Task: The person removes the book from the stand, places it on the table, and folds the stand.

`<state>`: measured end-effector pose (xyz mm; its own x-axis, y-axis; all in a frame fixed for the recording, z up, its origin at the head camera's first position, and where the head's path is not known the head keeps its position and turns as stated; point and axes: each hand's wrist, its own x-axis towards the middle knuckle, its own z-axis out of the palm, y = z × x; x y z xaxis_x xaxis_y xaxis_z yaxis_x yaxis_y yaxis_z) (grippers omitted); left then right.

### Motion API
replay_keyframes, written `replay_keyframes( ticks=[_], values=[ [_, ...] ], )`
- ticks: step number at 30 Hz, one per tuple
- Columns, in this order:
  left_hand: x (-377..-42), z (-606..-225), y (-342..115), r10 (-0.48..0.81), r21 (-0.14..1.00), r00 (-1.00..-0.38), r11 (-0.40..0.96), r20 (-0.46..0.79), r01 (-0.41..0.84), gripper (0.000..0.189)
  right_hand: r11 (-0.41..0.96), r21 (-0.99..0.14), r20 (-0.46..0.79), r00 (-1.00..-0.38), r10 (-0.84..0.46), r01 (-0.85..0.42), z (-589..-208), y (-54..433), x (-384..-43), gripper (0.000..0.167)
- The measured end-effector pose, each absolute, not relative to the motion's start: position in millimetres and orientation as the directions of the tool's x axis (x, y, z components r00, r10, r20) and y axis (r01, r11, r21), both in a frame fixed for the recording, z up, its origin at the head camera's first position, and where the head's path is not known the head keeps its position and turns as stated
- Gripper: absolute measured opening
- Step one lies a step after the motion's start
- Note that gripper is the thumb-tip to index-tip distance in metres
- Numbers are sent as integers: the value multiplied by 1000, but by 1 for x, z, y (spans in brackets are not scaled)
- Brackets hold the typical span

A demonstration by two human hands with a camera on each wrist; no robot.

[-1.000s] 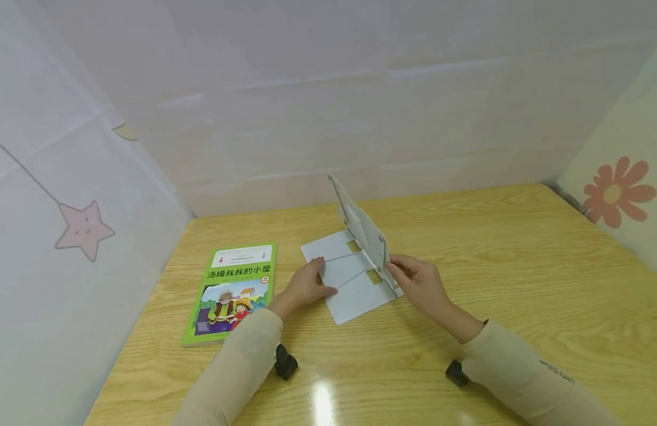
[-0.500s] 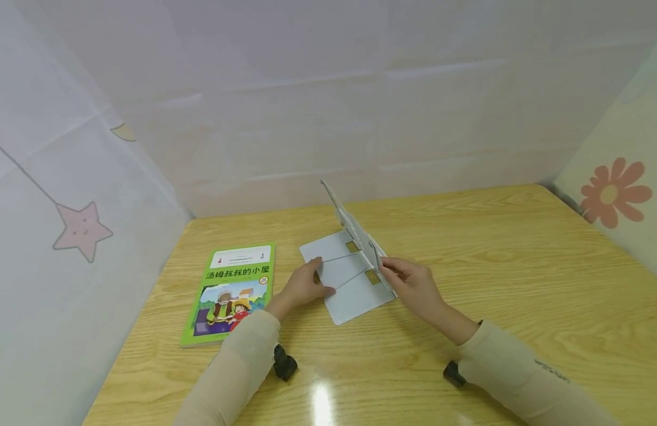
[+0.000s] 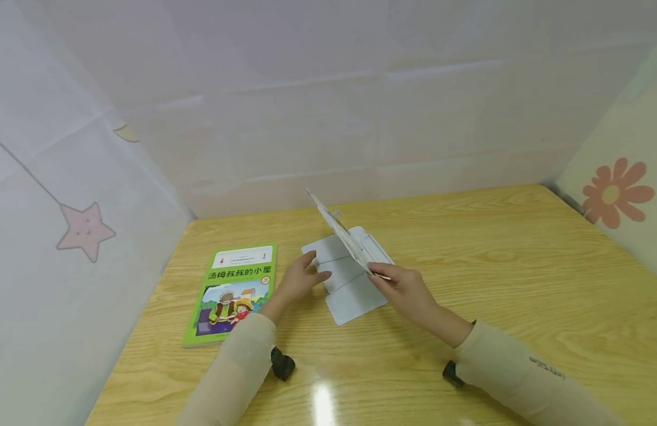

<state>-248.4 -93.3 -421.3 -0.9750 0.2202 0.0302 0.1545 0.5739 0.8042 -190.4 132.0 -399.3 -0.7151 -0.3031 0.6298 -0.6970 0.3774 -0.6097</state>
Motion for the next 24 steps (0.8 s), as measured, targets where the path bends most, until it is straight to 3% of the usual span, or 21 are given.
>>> replay_keyframes(
  ticks=[8,15,21,24],
  values=[
    [-237,-398,-101,143,947,-982,277,125,161,51,432,-554,621,-699,-355,-712,-400,128,-189,24],
    [-231,-378,-103,113,986,-980,-21,164,162,44,458,-420,664,-609,-434,-784,-402,125,-189,25],
    [-223,-367,-97,77,988,-988,-89,136,129,42,479,-277,701,-516,-492,-833,-404,119,-190,25],
    [-221,-368,-98,47,990,-992,-81,116,112,39,493,-243,697,-504,-510,-835,-405,116,-190,25]
  ],
)
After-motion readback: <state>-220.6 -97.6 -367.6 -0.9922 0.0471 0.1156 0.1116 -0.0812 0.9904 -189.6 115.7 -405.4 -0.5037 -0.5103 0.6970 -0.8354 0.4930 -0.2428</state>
